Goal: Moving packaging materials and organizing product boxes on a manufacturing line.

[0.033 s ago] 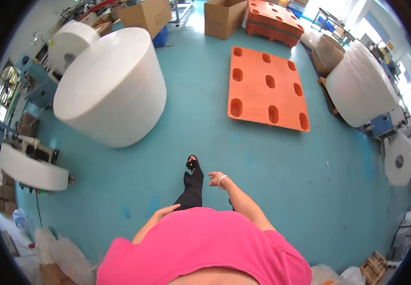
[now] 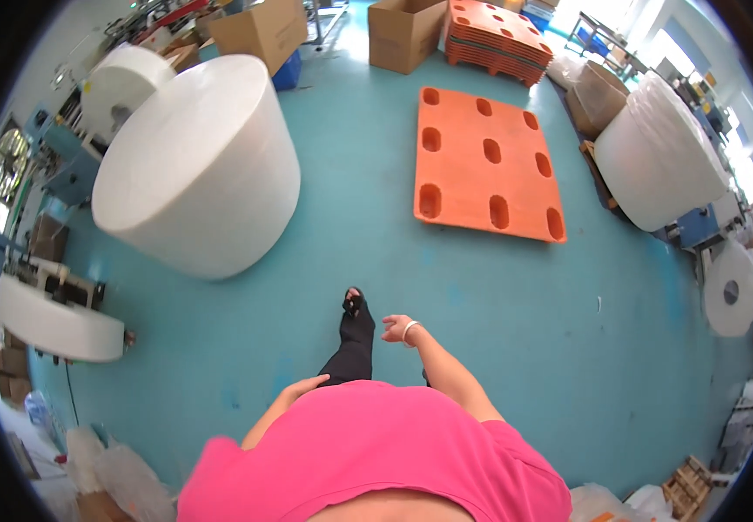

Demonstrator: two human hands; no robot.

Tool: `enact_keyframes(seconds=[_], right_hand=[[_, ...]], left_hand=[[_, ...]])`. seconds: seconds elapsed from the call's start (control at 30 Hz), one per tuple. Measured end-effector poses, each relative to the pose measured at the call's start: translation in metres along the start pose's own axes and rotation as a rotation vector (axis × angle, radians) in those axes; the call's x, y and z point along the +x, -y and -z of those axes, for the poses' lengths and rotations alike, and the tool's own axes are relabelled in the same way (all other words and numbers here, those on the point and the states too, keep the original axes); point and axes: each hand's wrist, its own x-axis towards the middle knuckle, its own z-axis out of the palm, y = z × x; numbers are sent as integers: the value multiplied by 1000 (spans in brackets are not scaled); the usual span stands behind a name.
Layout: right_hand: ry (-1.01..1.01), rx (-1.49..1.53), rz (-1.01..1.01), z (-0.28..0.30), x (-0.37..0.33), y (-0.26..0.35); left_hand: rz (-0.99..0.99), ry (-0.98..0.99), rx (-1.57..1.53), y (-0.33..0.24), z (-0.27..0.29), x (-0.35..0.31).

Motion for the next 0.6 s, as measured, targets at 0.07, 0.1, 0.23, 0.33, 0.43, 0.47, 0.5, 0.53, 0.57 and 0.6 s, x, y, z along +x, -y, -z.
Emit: enact_keyframes(seconds=[0.07,0.1,0.23,0.33,0.43,0.47,0.5,0.53,0.57,0.6], right_hand=[[-42,364,-185,42,36,-7],[-75,403,-187,59,52,-8],[-344,-430,-367,136,73,-1],[-411,-10,-390,173,62,17],[-424,199,-422,199,67,35],[-380,180,-454,207,72,38],[-422,249,-500,212,82,40],[-462,311,-548,221,90,40],[-336,-122,-522,235,101,42],[-191,-562,-461,251,113,43]], left_hand=[[-76,81,67,-7,22,55],[-112,130,105,-20,36,85],[-239,304,230,-100,89,190],[159,198,-212,-248,113,252],[-147,181,-406,-368,126,317],[-202,203,-332,-402,132,338],[-251,216,-261,-433,141,354],[-302,214,-265,-462,148,367],[-343,192,-274,-483,156,382],[-338,205,-215,-495,161,403]])
